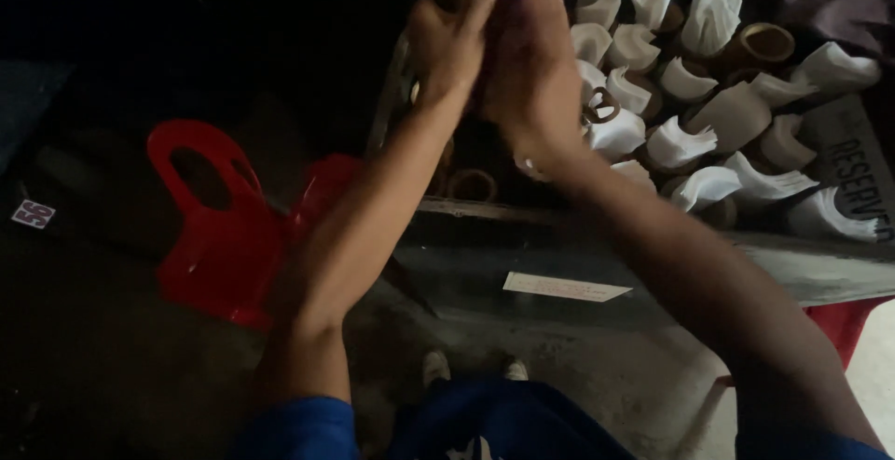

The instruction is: The recorder is wiping bamboo cups with a cloth and organizing them in a storage bin.

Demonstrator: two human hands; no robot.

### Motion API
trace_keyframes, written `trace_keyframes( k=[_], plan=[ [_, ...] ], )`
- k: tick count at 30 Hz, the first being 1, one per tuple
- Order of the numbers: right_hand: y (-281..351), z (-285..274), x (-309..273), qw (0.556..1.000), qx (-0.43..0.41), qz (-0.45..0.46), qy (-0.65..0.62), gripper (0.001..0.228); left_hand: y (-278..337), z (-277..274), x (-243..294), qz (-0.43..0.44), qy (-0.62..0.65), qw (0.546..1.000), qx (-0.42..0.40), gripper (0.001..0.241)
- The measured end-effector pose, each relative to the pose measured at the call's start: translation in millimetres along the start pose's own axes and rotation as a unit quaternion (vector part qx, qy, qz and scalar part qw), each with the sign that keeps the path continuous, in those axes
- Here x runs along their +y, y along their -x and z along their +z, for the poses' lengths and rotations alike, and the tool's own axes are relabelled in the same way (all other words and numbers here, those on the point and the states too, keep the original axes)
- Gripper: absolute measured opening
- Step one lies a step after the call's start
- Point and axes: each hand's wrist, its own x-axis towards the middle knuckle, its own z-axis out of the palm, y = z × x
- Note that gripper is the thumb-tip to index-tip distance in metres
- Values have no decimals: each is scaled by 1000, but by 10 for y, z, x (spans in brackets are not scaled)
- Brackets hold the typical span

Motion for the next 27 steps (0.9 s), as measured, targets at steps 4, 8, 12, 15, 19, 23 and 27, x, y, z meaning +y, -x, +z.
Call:
trace_keyframes(
  k=[4,8,12,15,19,23,27],
  plan=[
    [-197,-185,393,884,-131,273,-357,52,113,-52,296,-41,86,994,-52,78],
    [-125,-365,313,869,-242,240,-358,58,53,9,174,-71,119,984,-115,85],
    [-5,-182,423,941,-137,189,-244,64,246,192,52,-86,-48,993,-71,95],
    [140,-65,503,982,-48,95,-156,63,176,246,-193,-132,-30,986,-95,101],
    [266,-59,263,994,-42,-38,97,60,144,169,16,-142,1,984,-105,98],
    [-24,-95,204,995,-76,49,46,53,247,80,322,-106,-70,989,-78,88],
    [-117,-155,-207,908,-135,373,-133,54,204,66,171,-54,-96,992,-59,82]
  ],
)
